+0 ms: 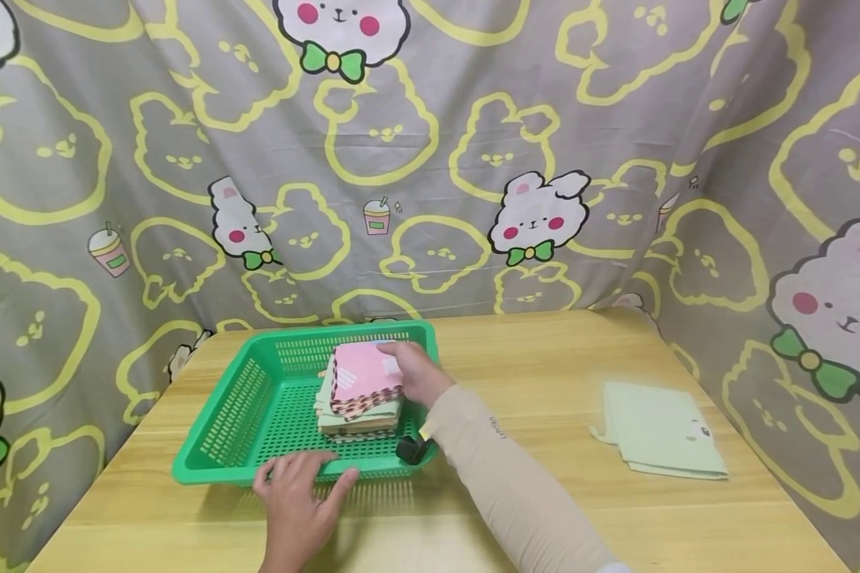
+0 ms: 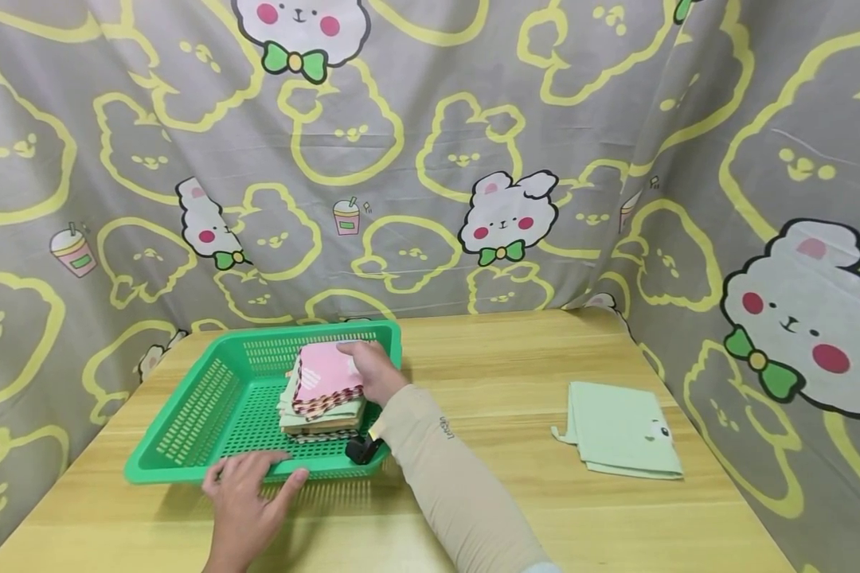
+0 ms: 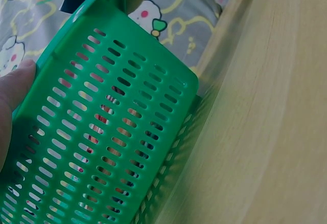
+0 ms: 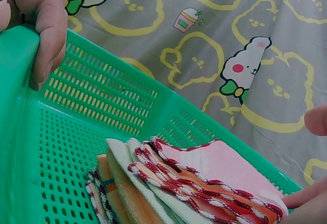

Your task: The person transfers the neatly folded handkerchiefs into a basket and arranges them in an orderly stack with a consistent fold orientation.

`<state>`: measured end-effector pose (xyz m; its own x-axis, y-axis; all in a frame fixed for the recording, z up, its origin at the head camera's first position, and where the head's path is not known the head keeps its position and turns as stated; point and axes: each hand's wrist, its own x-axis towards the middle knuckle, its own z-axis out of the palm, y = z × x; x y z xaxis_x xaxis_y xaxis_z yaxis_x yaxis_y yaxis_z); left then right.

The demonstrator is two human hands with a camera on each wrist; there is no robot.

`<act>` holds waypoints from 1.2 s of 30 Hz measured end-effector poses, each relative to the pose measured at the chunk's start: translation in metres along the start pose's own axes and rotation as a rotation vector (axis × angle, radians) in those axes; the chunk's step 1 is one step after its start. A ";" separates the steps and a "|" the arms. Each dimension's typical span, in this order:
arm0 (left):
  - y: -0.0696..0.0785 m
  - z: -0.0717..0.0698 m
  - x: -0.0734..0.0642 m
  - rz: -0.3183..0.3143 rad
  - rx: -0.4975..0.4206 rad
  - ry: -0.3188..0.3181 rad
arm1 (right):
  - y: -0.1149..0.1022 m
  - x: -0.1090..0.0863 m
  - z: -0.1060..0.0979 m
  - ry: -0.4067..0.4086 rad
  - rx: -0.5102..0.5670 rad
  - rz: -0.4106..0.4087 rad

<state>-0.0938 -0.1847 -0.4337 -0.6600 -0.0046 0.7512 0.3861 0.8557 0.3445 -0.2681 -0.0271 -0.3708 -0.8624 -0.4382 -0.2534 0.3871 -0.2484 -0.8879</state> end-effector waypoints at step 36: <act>-0.002 -0.001 0.001 0.012 0.014 0.004 | 0.002 0.003 0.004 0.165 -0.058 -0.183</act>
<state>-0.0947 -0.1870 -0.4337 -0.6526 0.0036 0.7577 0.3852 0.8627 0.3276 -0.2683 -0.0325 -0.3715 -0.9597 -0.2428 -0.1417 0.2047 -0.2582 -0.9442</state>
